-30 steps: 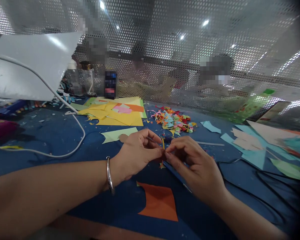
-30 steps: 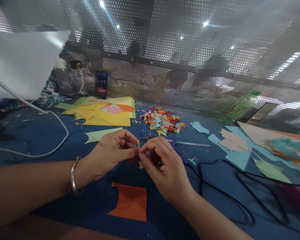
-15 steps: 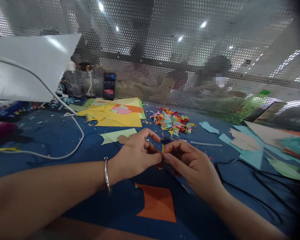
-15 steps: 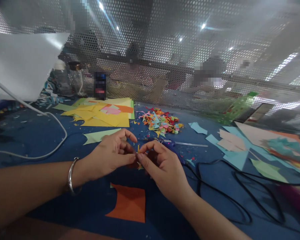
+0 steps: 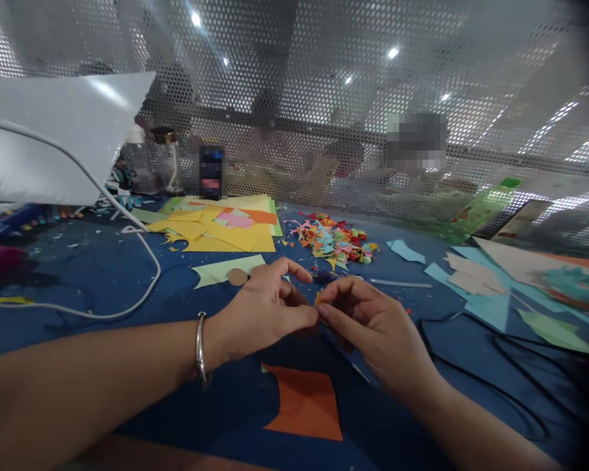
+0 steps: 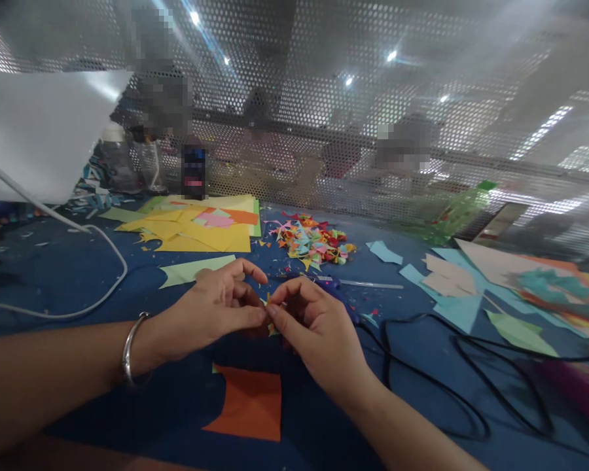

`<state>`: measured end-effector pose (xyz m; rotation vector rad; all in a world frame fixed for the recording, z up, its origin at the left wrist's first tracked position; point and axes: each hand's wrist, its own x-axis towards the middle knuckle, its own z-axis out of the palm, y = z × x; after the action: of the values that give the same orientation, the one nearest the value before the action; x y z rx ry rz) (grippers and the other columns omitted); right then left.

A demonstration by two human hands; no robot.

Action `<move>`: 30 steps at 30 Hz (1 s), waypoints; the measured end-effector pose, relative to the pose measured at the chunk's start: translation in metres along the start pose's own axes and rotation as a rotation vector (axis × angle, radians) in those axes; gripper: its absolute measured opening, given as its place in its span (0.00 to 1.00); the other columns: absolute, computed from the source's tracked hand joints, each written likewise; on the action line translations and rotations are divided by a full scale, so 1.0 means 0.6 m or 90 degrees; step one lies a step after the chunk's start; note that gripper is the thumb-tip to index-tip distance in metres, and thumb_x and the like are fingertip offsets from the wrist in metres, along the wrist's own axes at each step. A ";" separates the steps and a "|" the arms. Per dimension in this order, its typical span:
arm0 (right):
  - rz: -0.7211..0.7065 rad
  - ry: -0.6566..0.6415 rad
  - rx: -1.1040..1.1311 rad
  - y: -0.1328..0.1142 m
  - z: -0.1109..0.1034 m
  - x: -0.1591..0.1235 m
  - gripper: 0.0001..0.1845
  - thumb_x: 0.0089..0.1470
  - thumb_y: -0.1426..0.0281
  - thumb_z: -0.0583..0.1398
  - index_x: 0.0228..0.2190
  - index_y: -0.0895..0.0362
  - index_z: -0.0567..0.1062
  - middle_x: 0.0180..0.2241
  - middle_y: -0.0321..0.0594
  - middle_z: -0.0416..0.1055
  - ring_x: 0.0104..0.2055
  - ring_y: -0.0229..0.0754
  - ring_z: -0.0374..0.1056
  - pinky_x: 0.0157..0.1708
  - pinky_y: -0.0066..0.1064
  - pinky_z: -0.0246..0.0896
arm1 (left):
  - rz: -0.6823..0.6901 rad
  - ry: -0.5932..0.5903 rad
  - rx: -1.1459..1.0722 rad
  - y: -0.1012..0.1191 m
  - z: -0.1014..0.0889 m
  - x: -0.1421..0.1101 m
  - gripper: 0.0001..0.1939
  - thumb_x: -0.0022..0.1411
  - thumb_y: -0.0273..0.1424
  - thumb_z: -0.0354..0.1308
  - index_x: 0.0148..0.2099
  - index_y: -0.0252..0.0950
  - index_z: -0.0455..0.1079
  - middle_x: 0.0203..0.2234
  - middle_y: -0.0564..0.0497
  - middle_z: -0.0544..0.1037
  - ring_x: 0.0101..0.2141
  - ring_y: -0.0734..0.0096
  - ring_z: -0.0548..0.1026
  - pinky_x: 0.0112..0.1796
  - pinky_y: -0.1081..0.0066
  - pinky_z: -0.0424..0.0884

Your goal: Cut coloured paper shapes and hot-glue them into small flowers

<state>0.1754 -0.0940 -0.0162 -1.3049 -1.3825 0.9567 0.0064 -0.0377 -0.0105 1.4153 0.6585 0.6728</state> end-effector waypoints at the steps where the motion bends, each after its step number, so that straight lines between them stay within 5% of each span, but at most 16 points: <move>1: 0.003 -0.001 0.009 0.000 0.000 0.000 0.14 0.52 0.59 0.66 0.32 0.56 0.71 0.20 0.30 0.66 0.17 0.30 0.59 0.15 0.21 0.56 | 0.005 0.000 0.007 0.000 0.000 -0.001 0.21 0.52 0.26 0.65 0.46 0.37 0.60 0.24 0.54 0.76 0.29 0.69 0.77 0.34 0.66 0.73; 30: 0.015 0.001 0.041 -0.006 -0.002 -0.001 0.18 0.50 0.58 0.67 0.33 0.56 0.70 0.23 0.29 0.65 0.16 0.28 0.58 0.14 0.22 0.53 | 0.064 -0.019 0.141 0.004 0.002 -0.008 0.19 0.52 0.24 0.62 0.44 0.38 0.62 0.26 0.56 0.75 0.28 0.72 0.75 0.30 0.72 0.67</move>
<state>0.1760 -0.0950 -0.0122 -1.2766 -1.3279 1.0083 0.0040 -0.0421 -0.0082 1.6682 0.6575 0.6717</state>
